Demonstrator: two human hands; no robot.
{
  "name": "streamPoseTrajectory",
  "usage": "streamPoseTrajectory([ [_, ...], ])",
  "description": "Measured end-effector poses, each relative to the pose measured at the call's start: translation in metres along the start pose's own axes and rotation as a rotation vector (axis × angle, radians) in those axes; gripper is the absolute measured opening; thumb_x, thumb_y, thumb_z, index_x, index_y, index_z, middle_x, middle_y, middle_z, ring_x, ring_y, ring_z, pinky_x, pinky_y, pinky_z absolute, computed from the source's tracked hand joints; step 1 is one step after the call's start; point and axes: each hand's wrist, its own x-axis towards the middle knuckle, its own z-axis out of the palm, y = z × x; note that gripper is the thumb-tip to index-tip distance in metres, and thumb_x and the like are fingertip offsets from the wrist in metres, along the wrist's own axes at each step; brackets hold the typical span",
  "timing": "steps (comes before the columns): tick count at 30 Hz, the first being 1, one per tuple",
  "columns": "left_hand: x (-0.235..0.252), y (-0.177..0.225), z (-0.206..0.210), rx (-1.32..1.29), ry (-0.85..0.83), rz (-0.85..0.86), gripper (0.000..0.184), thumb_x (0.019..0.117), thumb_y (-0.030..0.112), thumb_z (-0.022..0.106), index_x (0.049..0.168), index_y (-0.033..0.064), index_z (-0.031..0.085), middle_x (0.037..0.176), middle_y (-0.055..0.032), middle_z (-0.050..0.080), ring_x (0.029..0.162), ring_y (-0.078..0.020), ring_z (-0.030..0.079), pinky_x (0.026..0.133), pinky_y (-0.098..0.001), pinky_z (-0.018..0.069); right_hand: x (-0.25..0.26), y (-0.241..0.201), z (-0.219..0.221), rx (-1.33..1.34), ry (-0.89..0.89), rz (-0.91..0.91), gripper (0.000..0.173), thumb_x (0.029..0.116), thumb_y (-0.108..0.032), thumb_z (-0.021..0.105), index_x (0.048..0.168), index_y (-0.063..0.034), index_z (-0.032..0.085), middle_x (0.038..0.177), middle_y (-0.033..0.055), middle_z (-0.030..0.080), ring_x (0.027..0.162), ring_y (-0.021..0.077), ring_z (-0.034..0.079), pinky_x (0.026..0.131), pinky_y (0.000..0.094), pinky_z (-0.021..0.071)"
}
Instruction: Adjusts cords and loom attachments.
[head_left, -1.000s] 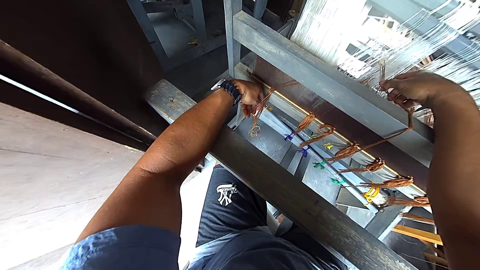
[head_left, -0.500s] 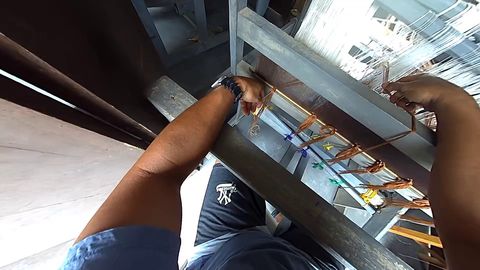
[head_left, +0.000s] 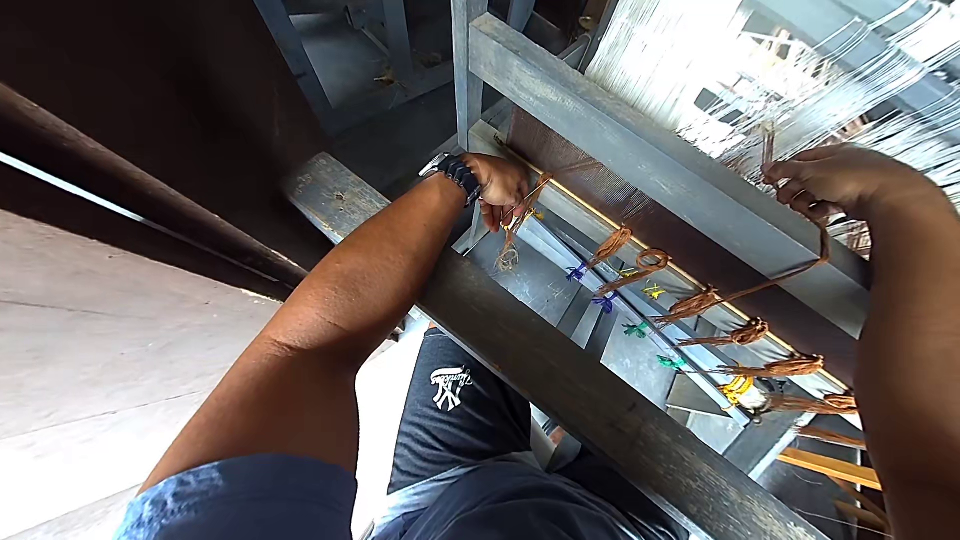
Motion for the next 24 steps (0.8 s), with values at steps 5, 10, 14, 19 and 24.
streamPoseTrajectory([
  [5,0.0012,0.0001,0.001,-0.006,0.013,0.0,0.018,0.1091,0.013,0.05,0.114,0.0023,0.064,0.098,-0.0128,0.072,0.079,-0.0224,0.073,0.075,-0.0408,0.0621,-0.0014,-0.0001,0.0002,-0.001,0.0,-0.007,0.036,0.1065,-0.045,0.053,0.114,-0.0122,0.066,0.072,0.0011,0.057,0.052,0.0077,0.043,0.049,0.0256,0.037],
  [10,0.0017,0.0002,0.0015,-0.003,0.021,-0.002,0.02,0.1092,0.014,0.05,0.116,0.0027,0.065,0.1,-0.0131,0.072,0.078,-0.0226,0.073,0.075,-0.0403,0.0617,-0.0005,0.0014,0.0001,-0.002,0.004,-0.012,0.036,0.1066,-0.045,0.052,0.116,-0.0132,0.065,0.073,0.0009,0.058,0.053,0.0079,0.043,0.049,0.0258,0.0364],
  [14,0.0008,0.0006,0.001,-0.004,0.015,0.009,0.02,0.1096,0.015,0.05,0.112,0.0028,0.066,0.095,-0.0112,0.072,0.076,-0.0206,0.073,0.073,-0.0391,0.0621,0.0005,0.0017,0.0001,-0.013,0.011,-0.013,0.036,0.1063,-0.045,0.053,0.115,-0.0133,0.066,0.073,0.0016,0.058,0.052,0.0083,0.044,0.049,0.0264,0.0362],
  [19,0.0011,0.0014,0.0013,-0.002,0.015,0.005,0.02,0.1093,0.015,0.05,0.113,0.0027,0.065,0.098,-0.0116,0.072,0.078,-0.0214,0.073,0.075,-0.0404,0.0622,0.0001,0.0017,0.0004,-0.01,0.013,-0.004,0.035,0.1066,-0.045,0.053,0.116,-0.0132,0.066,0.073,0.0019,0.058,0.052,0.0084,0.044,0.049,0.0261,0.0363],
  [24,0.0001,0.0026,0.0013,0.021,0.021,0.022,0.019,0.1091,0.014,0.051,0.114,0.0017,0.065,0.098,-0.0122,0.072,0.079,-0.022,0.074,0.076,-0.0406,0.0626,-0.0001,0.0013,-0.0002,-0.017,0.003,-0.008,0.035,0.1069,-0.045,0.052,0.115,-0.0129,0.066,0.074,0.0021,0.058,0.054,0.0086,0.044,0.05,0.0266,0.0366],
])
